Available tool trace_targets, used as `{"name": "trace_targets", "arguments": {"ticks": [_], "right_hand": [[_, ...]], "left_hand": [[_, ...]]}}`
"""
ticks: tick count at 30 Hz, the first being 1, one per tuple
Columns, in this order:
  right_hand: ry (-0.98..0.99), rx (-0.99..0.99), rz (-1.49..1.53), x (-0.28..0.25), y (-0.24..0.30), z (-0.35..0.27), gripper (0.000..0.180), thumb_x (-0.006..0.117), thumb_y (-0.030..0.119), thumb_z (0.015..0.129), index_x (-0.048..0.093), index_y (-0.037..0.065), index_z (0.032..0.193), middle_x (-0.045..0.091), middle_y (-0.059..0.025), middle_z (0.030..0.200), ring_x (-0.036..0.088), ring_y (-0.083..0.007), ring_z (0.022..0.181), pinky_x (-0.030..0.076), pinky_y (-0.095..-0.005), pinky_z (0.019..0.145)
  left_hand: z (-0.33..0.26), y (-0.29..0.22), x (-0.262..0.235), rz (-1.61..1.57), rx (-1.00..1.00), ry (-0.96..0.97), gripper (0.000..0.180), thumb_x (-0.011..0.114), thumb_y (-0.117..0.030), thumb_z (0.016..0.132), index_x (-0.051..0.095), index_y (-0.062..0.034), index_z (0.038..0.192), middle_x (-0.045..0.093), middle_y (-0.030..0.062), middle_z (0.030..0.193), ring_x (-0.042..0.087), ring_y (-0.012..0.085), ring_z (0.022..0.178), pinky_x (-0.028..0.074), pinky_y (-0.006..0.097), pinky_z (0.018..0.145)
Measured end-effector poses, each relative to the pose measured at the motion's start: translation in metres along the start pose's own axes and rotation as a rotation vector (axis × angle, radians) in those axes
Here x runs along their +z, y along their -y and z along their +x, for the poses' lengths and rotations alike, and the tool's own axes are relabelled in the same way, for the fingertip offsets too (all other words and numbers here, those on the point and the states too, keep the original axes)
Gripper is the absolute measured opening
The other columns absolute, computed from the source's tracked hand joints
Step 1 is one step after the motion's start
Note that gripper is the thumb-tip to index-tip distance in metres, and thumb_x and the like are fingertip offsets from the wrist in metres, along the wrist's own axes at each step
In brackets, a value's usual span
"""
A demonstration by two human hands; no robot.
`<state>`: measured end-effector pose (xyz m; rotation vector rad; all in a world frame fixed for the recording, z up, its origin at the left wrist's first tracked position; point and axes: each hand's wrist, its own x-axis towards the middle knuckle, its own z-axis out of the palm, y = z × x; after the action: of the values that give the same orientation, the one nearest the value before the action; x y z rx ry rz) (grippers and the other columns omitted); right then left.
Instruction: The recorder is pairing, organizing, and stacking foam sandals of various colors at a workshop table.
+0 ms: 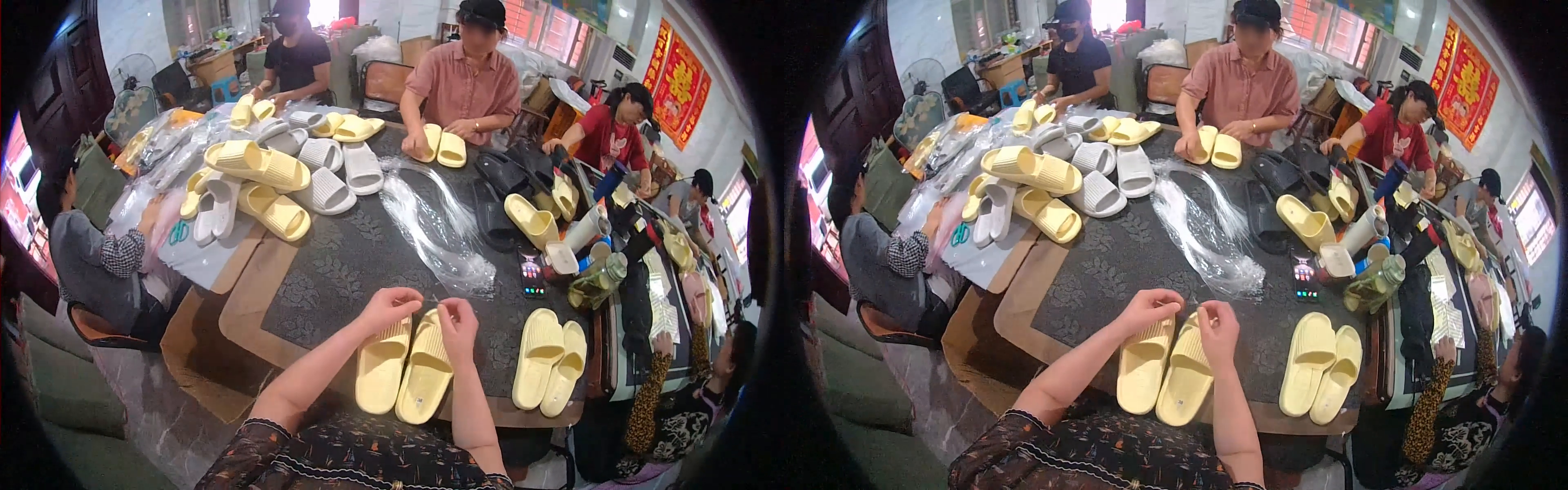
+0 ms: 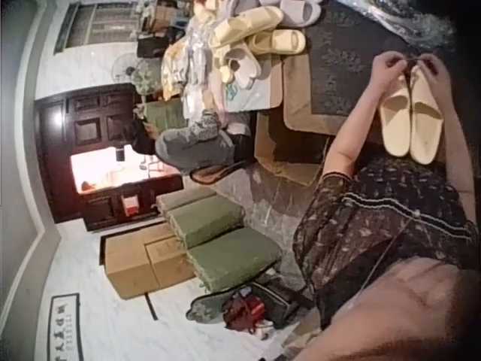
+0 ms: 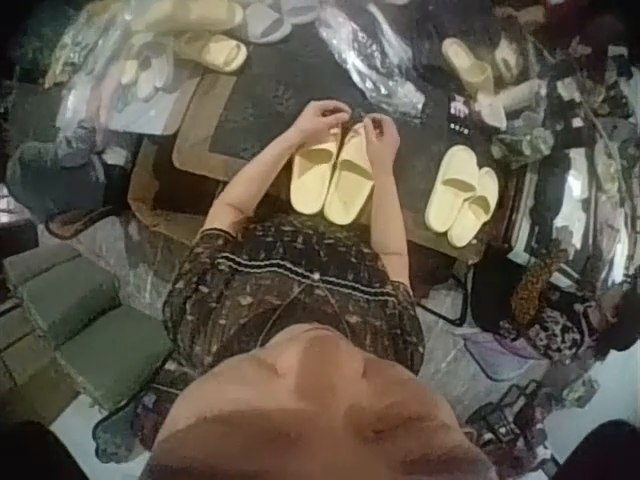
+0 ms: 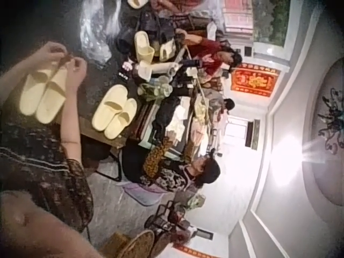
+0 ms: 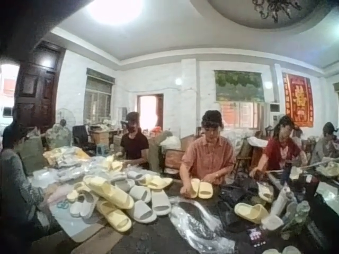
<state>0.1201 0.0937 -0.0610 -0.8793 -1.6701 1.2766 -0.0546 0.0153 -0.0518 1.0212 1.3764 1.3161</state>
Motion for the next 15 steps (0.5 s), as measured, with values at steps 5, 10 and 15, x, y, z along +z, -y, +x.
{"name": "trace_targets", "arguments": {"ticks": [5,10,15], "right_hand": [[-0.093,-0.189,-0.270,-0.028,0.037,-0.028,0.010,0.070,0.009,0.084,0.066,0.002,0.089,0.062,-0.0069,0.077,0.061,-0.0201,0.071,0.050,-0.0320,0.069],[0.310,0.036,-0.441,-0.046,0.067,-0.076,0.021,0.071,0.021,0.084,0.069,0.003,0.096,0.067,-0.0112,0.077,0.066,-0.0223,0.071,0.052,-0.0336,0.067],[0.537,0.146,-0.743,-0.029,0.060,-0.088,0.044,0.072,0.041,0.082,0.067,0.005,0.106,0.068,-0.0102,0.075,0.068,-0.0241,0.068,0.053,-0.0345,0.065]], "left_hand": [[0.009,-0.003,-0.081,0.561,0.397,-0.563,0.037,0.075,-0.019,0.079,0.065,-0.0039,0.111,0.062,0.0135,0.113,0.061,0.0289,0.105,0.053,0.037,0.084],[0.042,0.004,-0.224,1.123,0.006,-0.986,0.085,0.073,-0.047,0.077,0.043,0.0047,0.138,0.030,0.0390,0.144,0.025,0.0517,0.137,0.024,0.050,0.114],[0.056,-0.011,-0.273,1.043,-0.193,-0.999,0.086,0.074,-0.052,0.075,0.044,-0.0049,0.140,0.029,0.0330,0.148,0.027,0.0469,0.138,0.030,0.053,0.111]]}}
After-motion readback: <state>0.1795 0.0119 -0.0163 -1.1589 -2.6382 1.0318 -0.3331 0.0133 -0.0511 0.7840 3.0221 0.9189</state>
